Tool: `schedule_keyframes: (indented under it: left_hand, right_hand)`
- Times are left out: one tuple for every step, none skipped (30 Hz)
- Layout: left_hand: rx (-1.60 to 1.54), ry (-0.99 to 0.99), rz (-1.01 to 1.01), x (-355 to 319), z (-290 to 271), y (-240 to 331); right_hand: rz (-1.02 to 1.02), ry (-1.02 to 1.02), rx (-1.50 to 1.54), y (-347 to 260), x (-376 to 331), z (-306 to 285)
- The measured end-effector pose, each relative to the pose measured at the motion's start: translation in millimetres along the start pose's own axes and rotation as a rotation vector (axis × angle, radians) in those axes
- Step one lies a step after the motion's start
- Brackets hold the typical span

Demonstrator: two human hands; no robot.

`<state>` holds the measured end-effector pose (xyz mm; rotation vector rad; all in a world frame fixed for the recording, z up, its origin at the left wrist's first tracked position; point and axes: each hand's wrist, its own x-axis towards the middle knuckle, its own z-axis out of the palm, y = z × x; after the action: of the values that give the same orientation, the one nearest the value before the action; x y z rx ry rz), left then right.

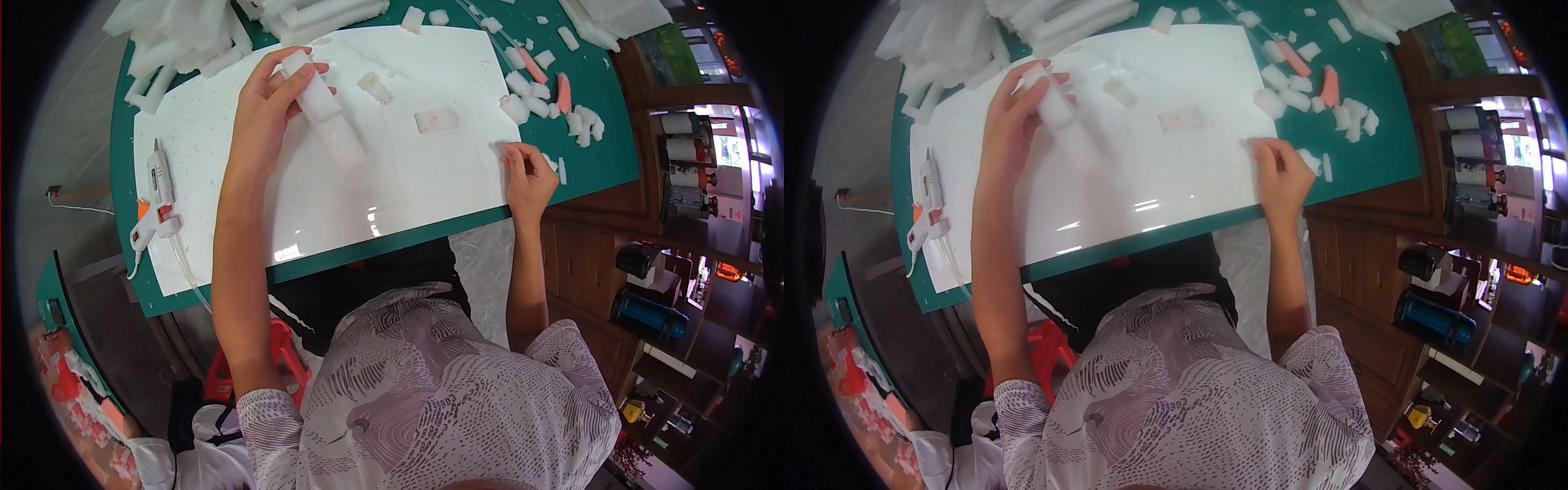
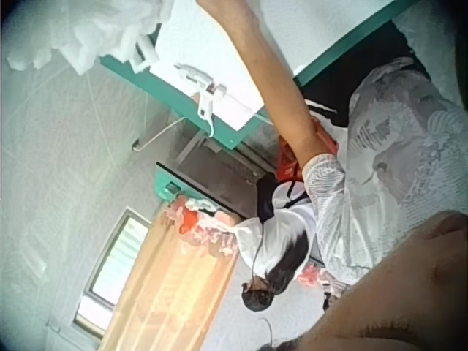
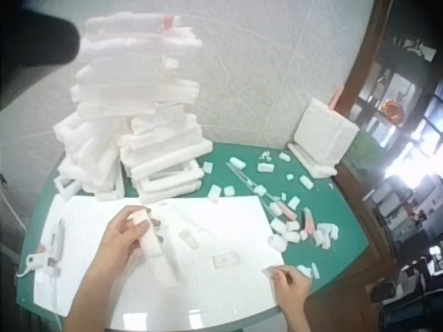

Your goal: The person applies hot glue to foam pieces using a hot glue gun and joins the foam pieces together by hand.

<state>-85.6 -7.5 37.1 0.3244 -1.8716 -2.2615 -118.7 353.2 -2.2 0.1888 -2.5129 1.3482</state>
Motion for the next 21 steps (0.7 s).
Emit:
schedule_keyframes:
  left_hand:
    - [0.002,0.001,-0.006,-1,1,1]
    - [0.005,0.003,-0.011,-2,1,2]
    - [0.006,0.007,-0.012,-2,1,1]
    - [-0.009,0.004,0.0,-1,0,-2]
    - [-0.025,0.001,0.014,0,0,-3]
    - [-0.023,0.004,0.014,0,0,-3]
    - [-0.019,0.006,0.01,0,0,-3]
    - [-0.016,0.008,0.007,-1,1,-2]
    - [-0.014,0.011,0.008,-1,1,-2]
    - [-0.013,0.01,0.005,-1,1,-1]
    - [-0.013,0.008,0.002,-2,1,-1]
    - [-0.012,0.01,0.004,-2,1,0]
    - [-0.009,0.012,0.008,-3,2,0]
    - [-0.006,0.013,0.012,-3,2,0]
    - [-0.007,0.013,0.013,-2,2,0]
    - [-0.009,0.007,0.013,-2,2,-1]
    - [-0.012,0.001,0.012,-2,1,-2]
    - [-0.01,0.004,0.014,-2,0,-2]
    - [-0.021,-0.005,0.011,-1,0,-2]
    - [-0.032,-0.013,0.008,-1,-1,-2]
    - [-0.031,-0.012,0.01,-1,-1,-2]
  right_hand:
    - [-0.039,0.009,-0.031,1,0,1]
    - [-0.079,0.019,-0.061,1,0,1]
    - [-0.079,0.015,-0.059,0,0,1]
    - [-0.1,0.026,-0.076,-2,1,0]
    - [-0.121,0.036,-0.093,-4,2,0]
    - [-0.122,0.034,-0.09,-7,2,1]
    - [-0.122,0.063,-0.104,-11,3,2]
    - [-0.123,0.092,-0.118,-13,3,3]
    - [-0.124,0.091,-0.115,-12,2,4]
    - [-0.114,0.079,-0.131,-11,2,4]
    - [-0.105,0.068,-0.146,-10,2,5]
    - [-0.106,0.068,-0.145,-9,2,5]
    - [-0.105,0.067,-0.158,-7,2,4]
    - [-0.103,0.067,-0.171,-5,2,4]
    - [-0.104,0.068,-0.171,-3,2,4]
    - [-0.121,0.075,-0.151,-1,2,5]
    - [-0.136,0.082,-0.132,0,3,6]
    - [-0.139,0.08,-0.129,0,3,6]
    - [-0.141,0.082,-0.135,-1,3,7]
    - [-0.143,0.084,-0.14,-1,3,7]
    - [-0.144,0.083,-0.139,-3,3,7]
